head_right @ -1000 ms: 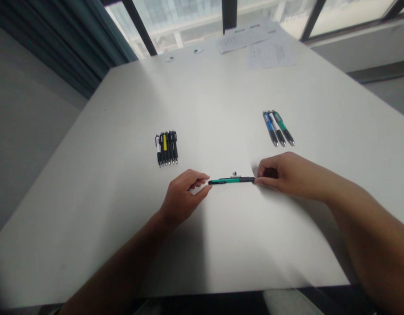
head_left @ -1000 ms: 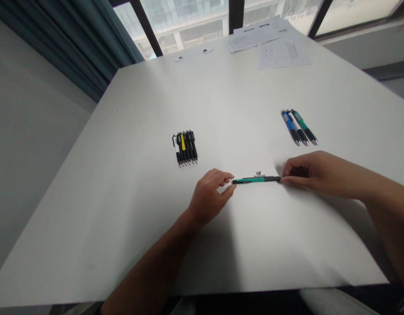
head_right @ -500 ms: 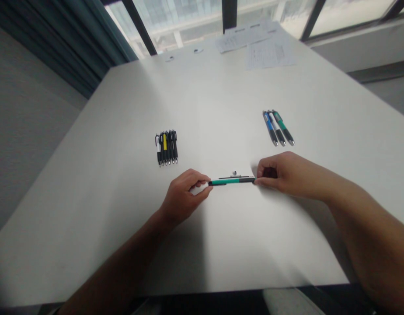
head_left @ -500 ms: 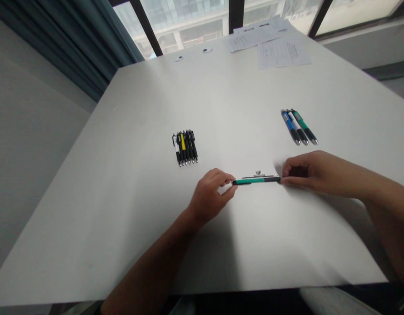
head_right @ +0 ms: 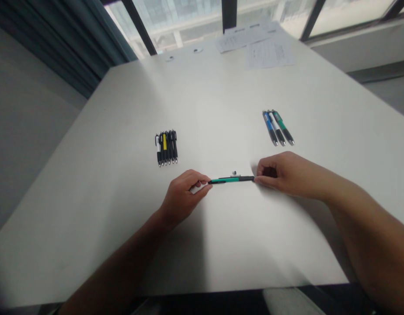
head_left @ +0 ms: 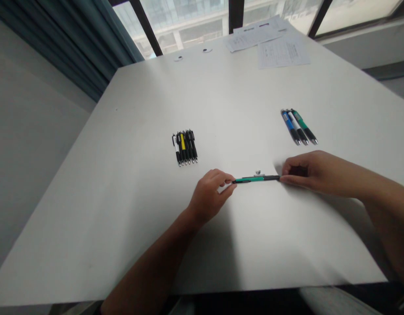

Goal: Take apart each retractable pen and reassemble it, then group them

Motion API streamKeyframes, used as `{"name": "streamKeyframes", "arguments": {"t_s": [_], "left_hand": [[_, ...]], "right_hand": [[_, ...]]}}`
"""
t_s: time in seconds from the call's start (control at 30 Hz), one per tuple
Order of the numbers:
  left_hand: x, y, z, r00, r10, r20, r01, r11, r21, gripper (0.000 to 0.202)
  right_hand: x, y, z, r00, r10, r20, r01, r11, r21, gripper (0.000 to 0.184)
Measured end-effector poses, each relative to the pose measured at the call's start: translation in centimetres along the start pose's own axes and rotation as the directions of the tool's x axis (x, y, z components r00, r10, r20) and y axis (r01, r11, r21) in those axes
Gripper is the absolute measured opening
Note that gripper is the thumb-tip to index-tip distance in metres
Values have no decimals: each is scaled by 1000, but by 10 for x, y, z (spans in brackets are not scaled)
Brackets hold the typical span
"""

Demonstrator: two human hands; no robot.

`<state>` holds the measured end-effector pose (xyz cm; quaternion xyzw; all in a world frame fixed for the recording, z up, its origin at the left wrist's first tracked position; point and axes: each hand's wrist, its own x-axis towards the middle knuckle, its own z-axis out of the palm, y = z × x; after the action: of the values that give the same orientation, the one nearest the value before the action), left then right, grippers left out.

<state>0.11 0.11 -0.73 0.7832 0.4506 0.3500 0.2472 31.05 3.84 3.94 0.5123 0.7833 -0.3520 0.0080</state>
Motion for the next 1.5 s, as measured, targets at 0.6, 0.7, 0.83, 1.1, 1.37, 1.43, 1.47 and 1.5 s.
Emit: {"name": "streamKeyframes", "arguments": {"t_s": [0.6,0.7,0.83,1.1,1.37,1.43,1.47,1.5], "left_hand": [[-1,0,2,1000,-6,17,6,1000,-9,10],[-1,1,1,1000,4,29,-4,1000,-24,8],[-1,4,-3,997,49,57,-43,993,-106,9],[-7,27,1,908,-96,408,311,807,-502,37],[-5,34,4,774,-157,614,603,480,-637,32],[-5,31,2,772,-187,607,619,438,-652,34],[-5,29,1,766,-199,611,629,429,-648,36],[-5,28,1,760,-210,615,638,424,-643,37]], "right_hand": [[0,-3,-2,1000,-12,5,12,1000,23,34],[-1,-4,-1,1000,-15,10,14,999,49,34],[-5,-2,-1,999,-32,-5,32,991,129,36],[-13,-20,1,978,-145,-150,199,868,456,34],[-6,-17,8,969,-205,-141,235,939,252,26],[-1,-7,8,952,-176,-251,199,977,73,29],[2,-3,8,950,-187,-249,196,980,12,28],[4,-1,8,949,-202,-242,199,979,-36,27]]}}
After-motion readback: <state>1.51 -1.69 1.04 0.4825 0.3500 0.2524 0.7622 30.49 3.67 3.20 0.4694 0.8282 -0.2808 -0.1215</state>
